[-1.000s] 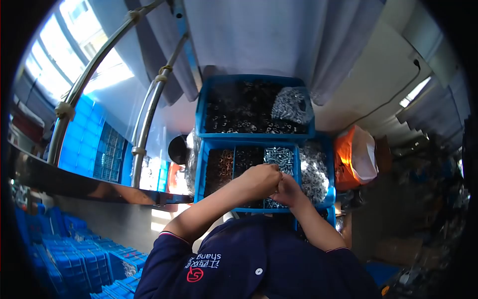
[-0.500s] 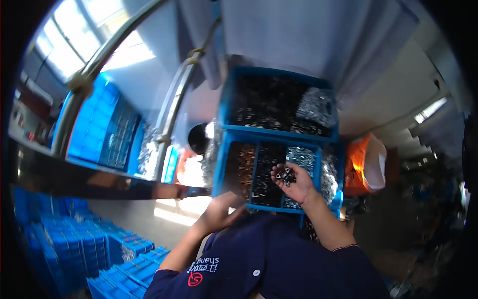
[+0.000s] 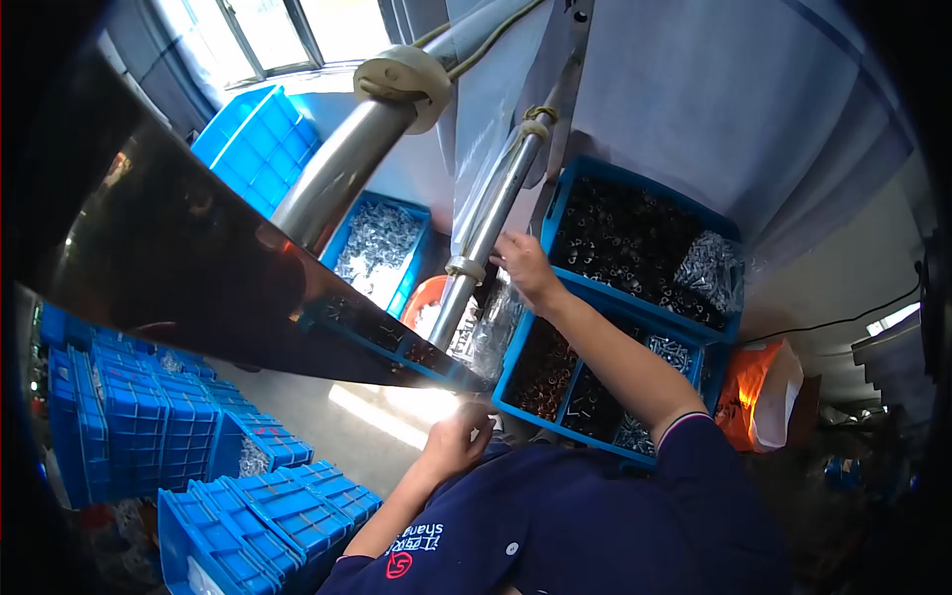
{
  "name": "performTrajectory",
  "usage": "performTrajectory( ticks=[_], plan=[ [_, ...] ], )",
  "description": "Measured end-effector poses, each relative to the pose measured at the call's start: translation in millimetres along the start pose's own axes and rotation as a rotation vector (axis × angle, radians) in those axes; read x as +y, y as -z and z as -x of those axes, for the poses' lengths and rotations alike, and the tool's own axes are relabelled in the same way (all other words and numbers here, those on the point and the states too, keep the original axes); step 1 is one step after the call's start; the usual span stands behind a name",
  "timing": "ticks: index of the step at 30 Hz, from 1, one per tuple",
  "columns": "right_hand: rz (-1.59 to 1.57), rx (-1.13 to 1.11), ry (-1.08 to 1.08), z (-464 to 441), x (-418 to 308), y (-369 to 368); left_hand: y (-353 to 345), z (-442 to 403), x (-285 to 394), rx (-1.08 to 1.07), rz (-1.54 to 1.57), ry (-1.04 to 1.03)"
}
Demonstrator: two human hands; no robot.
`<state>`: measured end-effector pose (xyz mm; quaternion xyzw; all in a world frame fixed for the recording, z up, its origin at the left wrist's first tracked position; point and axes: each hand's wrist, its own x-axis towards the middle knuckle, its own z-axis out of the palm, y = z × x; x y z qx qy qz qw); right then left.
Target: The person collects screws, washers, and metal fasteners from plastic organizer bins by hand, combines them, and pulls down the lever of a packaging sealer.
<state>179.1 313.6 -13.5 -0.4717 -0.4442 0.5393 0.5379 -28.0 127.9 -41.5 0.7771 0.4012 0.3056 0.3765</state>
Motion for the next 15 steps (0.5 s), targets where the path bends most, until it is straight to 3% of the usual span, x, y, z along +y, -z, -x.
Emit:
performTrajectory(
  ticks=[7, 12, 13, 15],
  plan=[
    [-0.153, 0.020, 0.163, 100, -104, 78, -5, -11, -6, -0.055, -0.230, 0.004],
    [-0.046, 0.292, 0.137, 184, -126, 141, -11, -20, -10, -0.248, -0.571, 0.143],
    [0.114, 0.327, 0.076, 200, -122, 152, -11, -23, -4, -0.308, -0.632, 0.221],
    [0.429, 0.381, -0.062, 228, -101, 173, -22, -14, -38, -0.342, -0.652, 0.178]
  ],
)
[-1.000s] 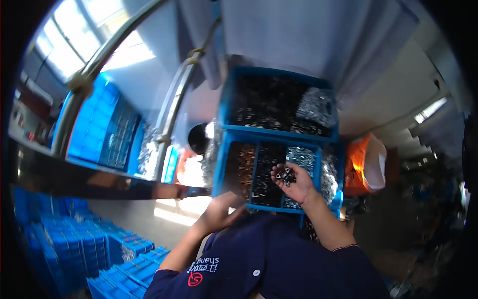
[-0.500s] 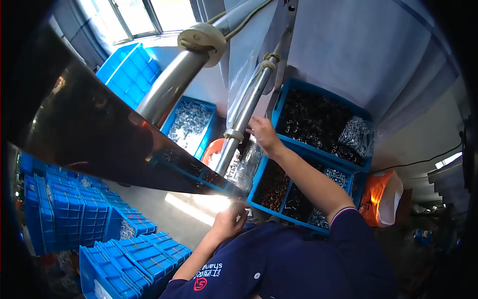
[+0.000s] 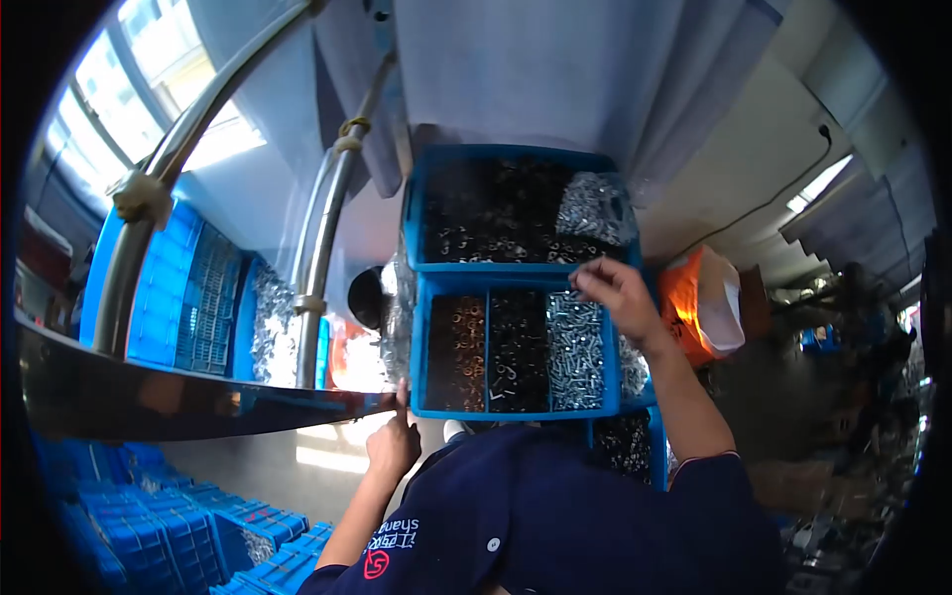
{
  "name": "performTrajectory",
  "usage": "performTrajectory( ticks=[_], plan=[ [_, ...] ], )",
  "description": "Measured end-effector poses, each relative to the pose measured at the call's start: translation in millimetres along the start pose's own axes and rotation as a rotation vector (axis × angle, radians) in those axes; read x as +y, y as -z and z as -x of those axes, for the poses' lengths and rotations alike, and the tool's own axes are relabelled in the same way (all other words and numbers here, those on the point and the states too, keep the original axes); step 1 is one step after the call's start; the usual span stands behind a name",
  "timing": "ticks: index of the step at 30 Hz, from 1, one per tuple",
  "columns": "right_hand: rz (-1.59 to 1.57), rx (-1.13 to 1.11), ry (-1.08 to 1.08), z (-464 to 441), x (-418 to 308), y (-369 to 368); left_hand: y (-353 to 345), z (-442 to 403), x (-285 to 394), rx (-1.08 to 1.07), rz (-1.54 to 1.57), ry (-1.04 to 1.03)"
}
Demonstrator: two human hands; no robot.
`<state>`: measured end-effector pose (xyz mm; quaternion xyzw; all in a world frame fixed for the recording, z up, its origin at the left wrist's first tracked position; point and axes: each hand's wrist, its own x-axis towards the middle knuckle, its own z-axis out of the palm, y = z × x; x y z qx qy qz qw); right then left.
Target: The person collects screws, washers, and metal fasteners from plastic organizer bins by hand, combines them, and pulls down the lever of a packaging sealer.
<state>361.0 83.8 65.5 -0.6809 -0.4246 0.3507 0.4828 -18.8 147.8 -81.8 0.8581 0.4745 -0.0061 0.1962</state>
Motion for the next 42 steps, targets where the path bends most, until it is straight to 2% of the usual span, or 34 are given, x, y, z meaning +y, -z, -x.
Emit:
performTrajectory(
  ticks=[1, 2, 3, 4, 6, 7, 10, 11, 13, 16, 19, 20, 21, 22, 23, 26, 27, 28, 31, 34, 35, 38, 39, 40, 41, 42],
  plan=[
    [0.169, 0.026, 0.042, 11, 15, 1, -11, -2, -8, -0.011, 0.021, -0.003],
    [0.272, 0.029, -0.037, 26, 25, 0, -20, -6, -16, -0.021, 0.039, -0.003],
    [0.433, 0.014, 0.018, 37, 45, -3, -17, -9, -16, -0.110, 0.044, 0.038],
    [0.595, -0.005, 0.071, 49, 70, -7, -18, -9, -15, -0.066, 0.052, 0.021],
    [1.019, -0.135, 0.082, 72, 93, -29, -19, -6, -12, 0.020, 0.069, -0.005],
    [1.095, -0.313, 0.006, 81, 90, -34, -17, -4, -11, 0.000, 0.088, 0.003],
    [1.040, -0.240, 0.092, 95, 99, -40, -18, 0, -12, 0.032, 0.155, -0.029],
    [1.023, -0.182, 0.131, 99, 100, -39, -20, 2, -14, 0.117, 0.170, -0.078],
    [0.982, -0.201, 0.113, 100, 98, -35, -25, 5, -15, 0.292, 0.204, -0.178],
    [0.912, -0.173, 0.121, 103, 106, -34, -7, 20, 1, 0.327, 0.586, -0.182],
    [0.851, -0.159, 0.150, 100, 110, -31, 23, 7, 38, 0.369, 0.575, -0.349],
    [0.833, -0.161, 0.159, 98, 110, -29, 30, -15, 53, 0.436, 0.541, -0.594],
    [0.771, -0.153, 0.163, 96, 111, -27, 47, -25, 77, 0.373, 0.525, -0.565],
    [0.709, -0.144, 0.167, 94, 113, -23, 53, -41, 92, 0.360, 0.264, -0.570],
    [0.649, -0.132, 0.171, 92, 113, -20, 42, -60, 94, 0.277, 0.120, -0.574],
    [0.360, -0.060, 0.003, 91, 79, -10, -2, -102, 86, -0.071, -0.252, -0.438],
    [0.244, -0.024, -0.038, 92, 78, -7, -4, -108, 88, -0.082, -0.264, -0.438],
    [0.063, -0.026, -0.097, 93, 80, -3, -10, -114, 84, -0.122, -0.238, -0.433],
    [-0.572, -0.020, -0.313, 101, 84, 4, -16, -108, 70, -0.030, -0.166, -0.495],
    [-1.277, -0.051, -0.383, 106, 105, 7, 1, -95, 72, -0.001, -0.030, -0.476],
    [-1.353, -0.076, -0.299, 104, 103, 6, 10, -90, 77, 0.013, 0.038, -0.463],
    [-1.589, -0.113, -0.425, 79, 102, 28, 20, -86, 83, 0.023, 0.241, -0.452],
    [-1.568, -0.074, -0.481, 67, 87, 40, 25, -84, 84, 0.012, 0.282, -0.439],
    [-1.628, -0.137, -0.483, 51, 86, 54, 30, -81, 85, 0.003, 0.323, -0.423],
    [-1.604, -0.223, -0.484, 33, 83, 72, 34, -78, 84, -0.033, 0.311, -0.375],
    [-1.397, -0.150, -0.474, 14, 75, 84, 40, -73, 85, -0.038, 0.307, -0.333]
  ],
)
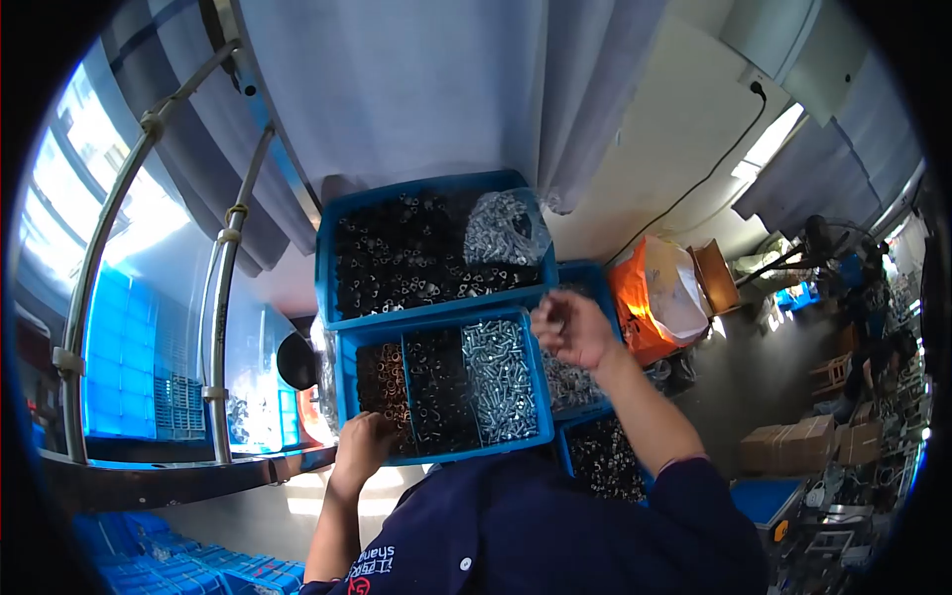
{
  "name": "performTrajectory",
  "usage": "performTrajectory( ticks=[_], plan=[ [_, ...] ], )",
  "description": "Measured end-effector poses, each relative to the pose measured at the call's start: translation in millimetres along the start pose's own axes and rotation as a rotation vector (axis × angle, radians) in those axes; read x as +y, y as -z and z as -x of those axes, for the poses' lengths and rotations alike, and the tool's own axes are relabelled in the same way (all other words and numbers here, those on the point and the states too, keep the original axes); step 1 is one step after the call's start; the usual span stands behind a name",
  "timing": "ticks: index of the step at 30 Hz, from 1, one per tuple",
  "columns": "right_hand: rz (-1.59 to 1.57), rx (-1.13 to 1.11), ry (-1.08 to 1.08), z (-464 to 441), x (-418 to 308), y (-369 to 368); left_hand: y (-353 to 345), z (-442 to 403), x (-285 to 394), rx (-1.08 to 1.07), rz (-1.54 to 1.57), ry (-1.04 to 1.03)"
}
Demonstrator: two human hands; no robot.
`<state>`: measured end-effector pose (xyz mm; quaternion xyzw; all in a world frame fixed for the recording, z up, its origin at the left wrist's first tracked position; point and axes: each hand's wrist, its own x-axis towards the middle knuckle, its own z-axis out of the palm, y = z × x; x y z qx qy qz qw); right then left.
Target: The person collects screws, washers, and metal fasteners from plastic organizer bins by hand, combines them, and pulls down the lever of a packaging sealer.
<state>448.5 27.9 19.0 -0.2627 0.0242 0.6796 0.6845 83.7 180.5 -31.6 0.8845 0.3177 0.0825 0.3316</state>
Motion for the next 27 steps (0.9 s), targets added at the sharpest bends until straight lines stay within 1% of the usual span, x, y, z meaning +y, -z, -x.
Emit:
performTrajectory(
  ticks=[2, 3, 5, 7, 8, 9, 10, 11, 12, 13, 14, 16, 17, 19, 20, 21, 23, 25, 26, 27],
  plan=[
    [0.316, 0.122, 0.083, -34, -43, -1, 7, 7, 11, 0.004, -0.007, 0.087],
    [0.531, 0.203, 0.133, -50, -66, -1, 8, 9, 13, 0.039, 0.015, 0.096],
    [1.725, 0.409, 0.664, -94, -93, 0, 9, 13, 16, 0.111, 0.055, 0.119],
    [2.280, 0.411, 0.774, -120, -109, -10, 12, 16, 25, 0.206, 0.221, 0.172],
    [2.523, 0.397, 0.657, -133, -115, -11, 14, 17, 29, 0.256, 0.302, 0.202],
    [2.763, 0.371, 0.525, -146, -119, -11, 12, 16, 27, 0.267, 0.468, 0.273],
    [2.886, 0.291, 0.410, -156, -122, -10, 12, 17, 24, 0.250, 0.814, 0.392],
    [3.005, 0.204, 0.292, -165, -123, -7, 8, 18, 18, 0.294, 1.070, 0.447],
    [3.041, 0.144, 0.273, -169, -122, -4, 2, 18, 9, 0.343, 1.327, 0.491],
    [3.078, 0.087, 0.255, -171, -122, -4, 5, 18, 3, 0.278, 1.595, 0.499],
    [3.115, 0.039, 0.237, -173, -121, -5, 4, 16, 4, 0.276, 1.800, 0.548],
    [3.075, -0.023, 0.190, -159, -121, -28, -2, 10, 1, 0.046, 2.083, 0.427],
    [3.058, -0.044, 0.165, -153, -121, -33, -8, 6, -1, 0.072, 2.006, 0.460],
    [2.749, 0.170, 0.573, -149, -121, -17, -17, -10, 0, 0.114, 1.425, 0.405],
    [2.572, 0.264, 0.748, -145, -119, -8, -19, -20, 5, 0.102, 1.194, 0.382],
    [2.129, 0.236, 0.573, -136, -114, -7, -20, -30, 11, 0.095, 0.962, 0.364],
    [1.239, 0.176, 0.241, -107, -99, -11, -15, -53, 34, 0.022, 0.615, 0.340],
    [0.562, 0.119, 0.039, -74, -55, -24, -23, -74, 53, 0.047, 0.115, 0.252],
    [0.463, 0.023, -0.065, -65, -36, -24, -28, -83, 63, 0.062, -0.136, 0.203],
    [0.365, -0.034, -0.177, -64, -19, -16, -33, -91, 69, 0.033, -0.312, 0.218]
  ],
)
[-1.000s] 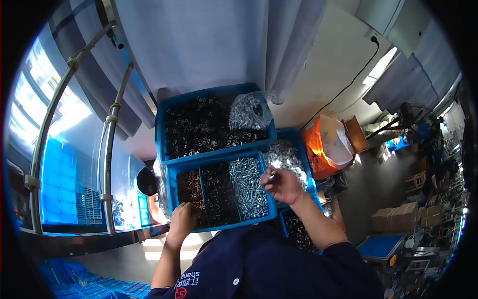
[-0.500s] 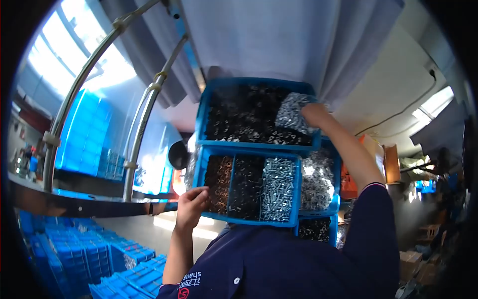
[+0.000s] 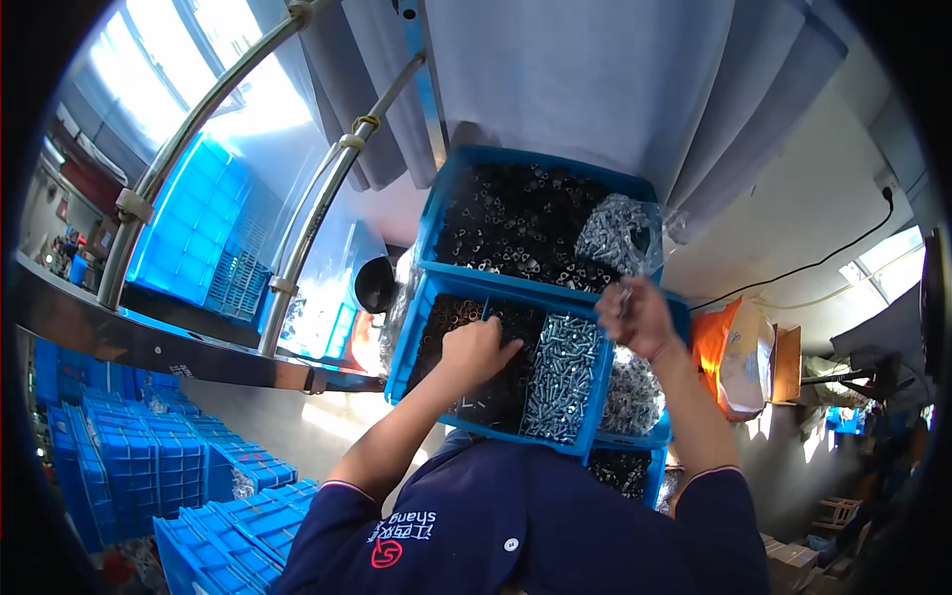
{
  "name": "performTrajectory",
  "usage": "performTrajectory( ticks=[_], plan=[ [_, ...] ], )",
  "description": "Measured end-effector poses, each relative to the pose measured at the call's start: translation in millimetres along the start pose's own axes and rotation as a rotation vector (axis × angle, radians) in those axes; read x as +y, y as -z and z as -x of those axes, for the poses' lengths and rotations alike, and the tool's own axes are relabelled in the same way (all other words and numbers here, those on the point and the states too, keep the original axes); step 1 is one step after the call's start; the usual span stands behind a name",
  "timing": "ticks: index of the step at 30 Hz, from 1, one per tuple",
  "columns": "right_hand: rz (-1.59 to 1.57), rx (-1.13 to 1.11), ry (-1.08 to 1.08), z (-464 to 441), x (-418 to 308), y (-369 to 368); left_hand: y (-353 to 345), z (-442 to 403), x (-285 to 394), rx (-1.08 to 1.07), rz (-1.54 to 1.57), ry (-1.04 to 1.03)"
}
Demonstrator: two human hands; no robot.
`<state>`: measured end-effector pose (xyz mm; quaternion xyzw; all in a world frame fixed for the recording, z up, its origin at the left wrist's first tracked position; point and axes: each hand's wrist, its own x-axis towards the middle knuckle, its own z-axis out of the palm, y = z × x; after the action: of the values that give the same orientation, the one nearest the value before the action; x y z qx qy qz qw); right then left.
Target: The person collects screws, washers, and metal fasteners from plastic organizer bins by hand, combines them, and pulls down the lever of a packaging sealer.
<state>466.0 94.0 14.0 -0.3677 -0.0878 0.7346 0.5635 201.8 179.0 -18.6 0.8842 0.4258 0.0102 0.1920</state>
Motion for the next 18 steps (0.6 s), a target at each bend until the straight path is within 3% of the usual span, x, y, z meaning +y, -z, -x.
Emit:
performTrajectory(
  ticks=[2, 3, 5, 7, 9, 11, 12, 15, 18],
  plan=[
    [-0.073, -0.063, -0.271, -13, 25, 2, -10, -6, 1, 0.026, -0.031, -0.076],
    [-0.042, -0.099, -0.300, -28, 33, 10, -13, -6, 2, 0.037, -0.046, -0.110],
    [0.291, 0.119, -0.081, -49, 30, -19, -9, 1, 1, 0.041, 0.004, -0.088],
    [0.826, 0.150, 0.168, -91, 19, -26, -2, 10, -3, 0.047, 0.072, -0.055],
    [1.480, 0.073, 0.654, -144, 13, -18, 3, 18, -8, 0.075, 0.134, -0.037],
    [2.145, 0.279, 0.387, -151, 1, -57, 4, 24, -15, 0.107, 0.168, -0.022],
    [2.256, 0.251, 0.306, -164, -2, -56, 3, 25, -19, 0.127, 0.168, -0.020],
    [2.314, 0.016, 0.102, -191, -2, -35, 0, 24, -23, 0.135, 0.187, -0.021],
    [2.286, -0.005, 0.120, -190, -8, -24, -4, 18, -18, 0.118, 0.176, -0.082]
  ],
)
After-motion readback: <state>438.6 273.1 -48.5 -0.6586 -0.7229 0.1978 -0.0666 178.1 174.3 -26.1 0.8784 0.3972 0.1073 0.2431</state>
